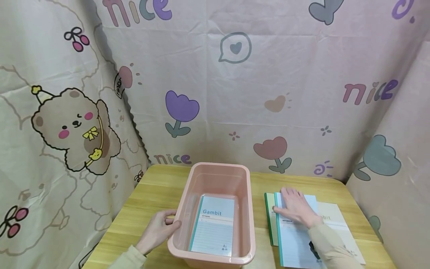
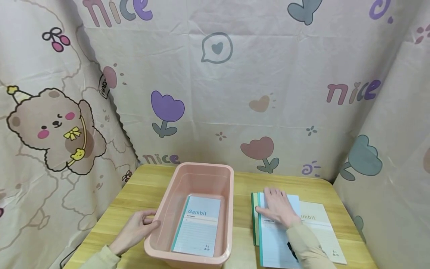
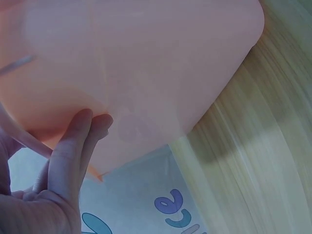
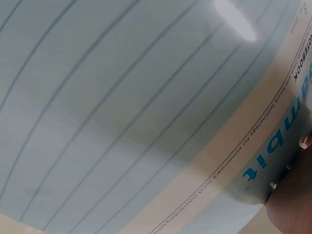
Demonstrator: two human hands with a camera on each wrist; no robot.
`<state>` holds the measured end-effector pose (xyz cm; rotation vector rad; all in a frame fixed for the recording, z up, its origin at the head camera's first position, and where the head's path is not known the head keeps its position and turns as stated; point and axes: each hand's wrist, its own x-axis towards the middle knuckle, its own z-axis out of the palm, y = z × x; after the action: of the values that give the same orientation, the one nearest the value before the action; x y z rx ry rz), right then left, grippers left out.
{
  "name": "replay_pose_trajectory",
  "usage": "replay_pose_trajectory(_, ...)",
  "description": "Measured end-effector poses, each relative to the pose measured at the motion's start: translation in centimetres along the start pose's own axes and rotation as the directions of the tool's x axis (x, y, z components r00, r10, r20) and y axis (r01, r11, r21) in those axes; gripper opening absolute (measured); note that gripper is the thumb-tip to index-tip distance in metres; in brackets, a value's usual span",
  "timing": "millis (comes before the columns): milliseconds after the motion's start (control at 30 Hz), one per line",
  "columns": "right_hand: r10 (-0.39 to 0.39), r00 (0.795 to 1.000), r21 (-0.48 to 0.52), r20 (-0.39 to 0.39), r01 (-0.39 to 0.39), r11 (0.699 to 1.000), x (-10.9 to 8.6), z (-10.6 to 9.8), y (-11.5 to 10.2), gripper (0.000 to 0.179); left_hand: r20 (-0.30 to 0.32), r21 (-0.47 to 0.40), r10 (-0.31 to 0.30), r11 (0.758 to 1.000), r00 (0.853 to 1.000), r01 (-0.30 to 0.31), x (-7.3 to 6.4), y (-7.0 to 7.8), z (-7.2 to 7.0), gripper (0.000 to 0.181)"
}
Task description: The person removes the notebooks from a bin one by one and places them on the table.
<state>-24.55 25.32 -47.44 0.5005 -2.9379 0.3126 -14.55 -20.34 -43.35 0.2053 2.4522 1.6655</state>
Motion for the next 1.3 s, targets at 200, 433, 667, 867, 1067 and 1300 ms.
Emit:
replay_pose_trajectory(200, 0.027, 0.999, 0.050, 0.027, -0.028, 0.998, -0.9, 1.9, 0.3, 0.064, -0.001, -0.003, 0.001, 1.000, 1.000, -0.001, -0.1, 0.0, 0.0, 0.051)
replay_pose_trajectory(433, 0.050, 0.996, 0.053, 0.077, -0.054, 0.997, -1.3, 3.9, 0.4, 0.067, -0.003, -0.006, 0.002, 1.000, 1.000, -0.002, -0.1, 0.0, 0.1, 0.050)
replay_pose_trajectory(667, 0.088, 0.985, 0.084, 0.150, -0.101, 0.991, -2.2, 5.2, 0.5, 0.085, 0.005, -0.011, 0.002, 1.000, 1.000, -0.002, 0.0, -0.1, 0.1, 0.051)
replay_pose_trajectory(867, 0.084, 0.986, 0.081, 0.146, -0.097, 0.992, -2.5, 6.1, 0.5, 0.076, 0.010, -0.014, 0.011, 1.000, 1.000, -0.011, 0.0, -0.1, 0.0, 0.051)
replay_pose_trajectory(1067, 0.070, 0.985, 0.079, 0.158, -0.084, 0.993, -2.8, 6.5, 0.2, 0.076, 0.013, -0.013, 0.008, 1.000, 1.000, -0.008, 0.0, -0.1, 0.0, 0.051)
replay_pose_trajectory(1300, 0.087, 0.983, 0.076, 0.161, -0.100, 0.992, -3.0, 7.3, 0.3, 0.074, 0.009, -0.010, 0.005, 1.000, 1.000, -0.004, 0.0, -0.1, 0.0, 0.051)
